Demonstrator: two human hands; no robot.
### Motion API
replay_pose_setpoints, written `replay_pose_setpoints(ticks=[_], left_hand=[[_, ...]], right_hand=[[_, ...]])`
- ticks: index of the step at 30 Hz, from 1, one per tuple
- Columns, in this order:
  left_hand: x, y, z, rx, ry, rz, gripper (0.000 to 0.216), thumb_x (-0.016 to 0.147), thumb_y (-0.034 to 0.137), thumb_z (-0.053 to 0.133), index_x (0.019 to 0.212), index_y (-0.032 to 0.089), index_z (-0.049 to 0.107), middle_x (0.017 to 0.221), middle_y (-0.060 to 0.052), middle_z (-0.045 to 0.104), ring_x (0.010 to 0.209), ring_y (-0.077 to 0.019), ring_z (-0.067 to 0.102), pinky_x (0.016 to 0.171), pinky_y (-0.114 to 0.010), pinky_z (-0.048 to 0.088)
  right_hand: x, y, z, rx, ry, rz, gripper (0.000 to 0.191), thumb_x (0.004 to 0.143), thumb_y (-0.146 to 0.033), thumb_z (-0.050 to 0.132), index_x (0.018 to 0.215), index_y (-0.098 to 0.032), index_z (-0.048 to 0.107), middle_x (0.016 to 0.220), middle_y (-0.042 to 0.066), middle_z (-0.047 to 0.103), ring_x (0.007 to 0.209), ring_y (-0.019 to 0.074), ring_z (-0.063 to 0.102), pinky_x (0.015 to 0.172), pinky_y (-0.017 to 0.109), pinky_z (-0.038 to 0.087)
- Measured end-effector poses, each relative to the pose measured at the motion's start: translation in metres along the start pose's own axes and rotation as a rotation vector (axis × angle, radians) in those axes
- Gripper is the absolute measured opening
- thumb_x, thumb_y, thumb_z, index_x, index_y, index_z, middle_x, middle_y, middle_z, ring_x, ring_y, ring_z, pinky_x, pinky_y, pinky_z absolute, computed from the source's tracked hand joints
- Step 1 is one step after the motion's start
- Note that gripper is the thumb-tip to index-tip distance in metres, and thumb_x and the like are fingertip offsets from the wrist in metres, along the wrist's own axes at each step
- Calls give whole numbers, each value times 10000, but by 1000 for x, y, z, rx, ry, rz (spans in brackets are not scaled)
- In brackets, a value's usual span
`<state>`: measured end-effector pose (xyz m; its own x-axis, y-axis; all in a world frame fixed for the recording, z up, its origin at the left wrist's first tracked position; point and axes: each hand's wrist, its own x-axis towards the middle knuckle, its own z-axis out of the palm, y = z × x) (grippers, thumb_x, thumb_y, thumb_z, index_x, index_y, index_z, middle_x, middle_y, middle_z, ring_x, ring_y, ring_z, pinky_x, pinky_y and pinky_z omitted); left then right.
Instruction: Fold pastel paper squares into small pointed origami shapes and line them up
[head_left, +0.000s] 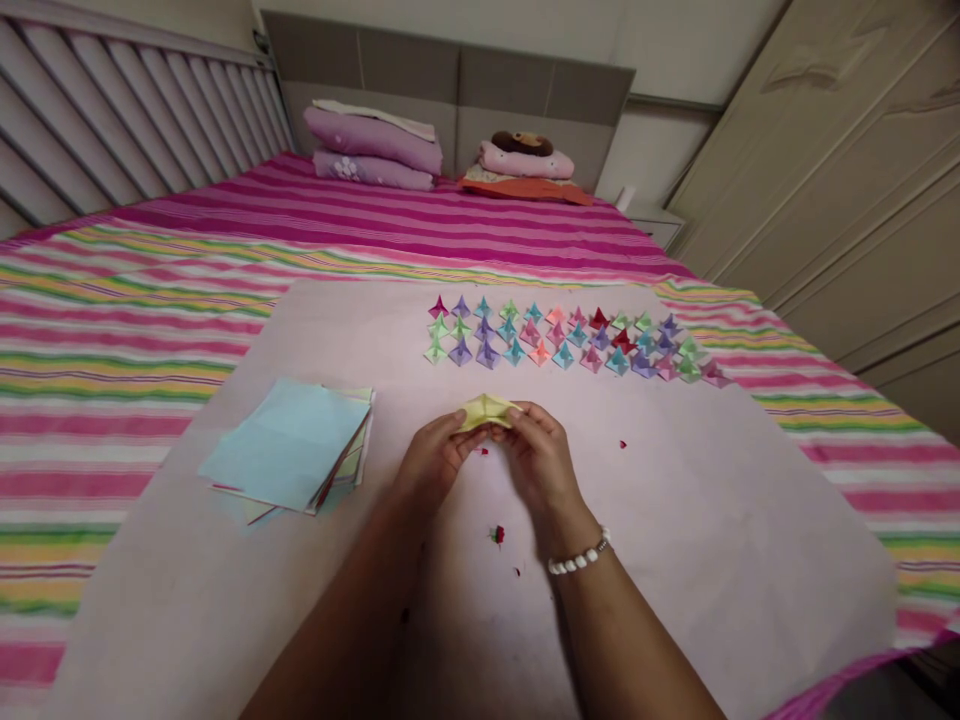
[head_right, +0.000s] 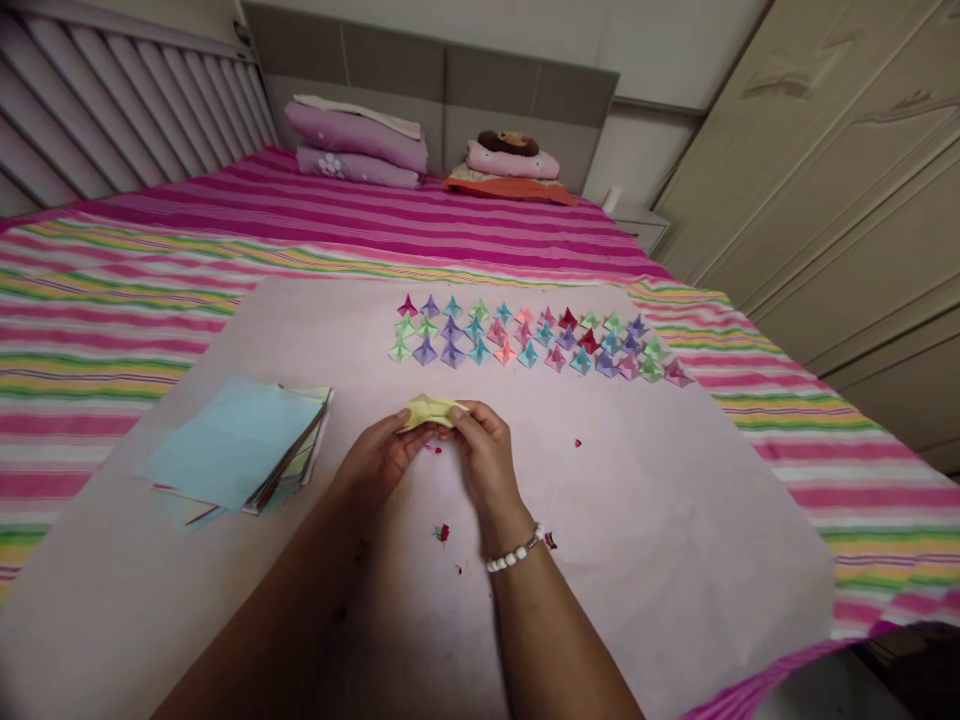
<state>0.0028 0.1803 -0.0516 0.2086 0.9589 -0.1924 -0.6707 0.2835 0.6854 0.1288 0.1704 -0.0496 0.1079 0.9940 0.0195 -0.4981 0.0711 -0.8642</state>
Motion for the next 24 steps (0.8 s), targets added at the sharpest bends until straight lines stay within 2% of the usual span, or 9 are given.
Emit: replay_pose_setpoints(ticks=[3,6,8,11,14,19,24], left_hand=[[0,5,3,-126,81,-61,162,817,226,601,876,89,663,828,-83,733,742,-138,691,766,-232,545],[-1,8,4,-192,93,-69,214,868,273,553,910,82,639,848,-96,730,761,-142,698,755,-225,553],[-2,7,4,-180,65,-65,224,844,291,597,905,80,640,858,-99,727,784,-144,695,777,-227,548],[-3,3,2,-33,3,-20,234,690,253,760,839,98,666,776,-55,711,713,-119,666,716,-207,530],[-3,-1,-1,189,1,82,324,550,223,841,821,119,697,705,-7,686,610,-87,593,576,-179,463],[-3,-2,-5,382,91,163,336,632,373,783,844,120,723,647,1,665,592,-108,561,577,-222,435],[-1,-3,-8,411,69,176,422,642,370,772,969,116,691,784,-34,693,699,-144,606,656,-256,468]], right_hand=[[0,-1,2,42,-51,1,217,725,-375,705,847,-197,693,732,16,677,643,149,594,646,294,488],[0,-1,3,-55,-18,-20,329,604,-316,806,888,-203,685,734,-5,670,602,123,560,583,255,453],[1,-1,3,-143,36,-37,312,568,-277,824,834,-195,682,656,-30,636,538,98,499,524,229,402],[0,-2,2,-186,92,-28,189,624,-287,785,666,-177,636,513,-58,535,481,79,428,483,213,339],[-1,-3,2,-165,83,8,227,645,-291,771,595,-171,585,472,-67,492,460,71,403,471,207,310],[-3,1,5,-148,-23,87,221,612,-301,794,645,-165,622,513,-59,529,458,67,417,464,205,302],[-2,3,4,-142,-30,83,219,584,-280,808,690,-165,655,512,-60,538,455,68,419,462,206,305]])
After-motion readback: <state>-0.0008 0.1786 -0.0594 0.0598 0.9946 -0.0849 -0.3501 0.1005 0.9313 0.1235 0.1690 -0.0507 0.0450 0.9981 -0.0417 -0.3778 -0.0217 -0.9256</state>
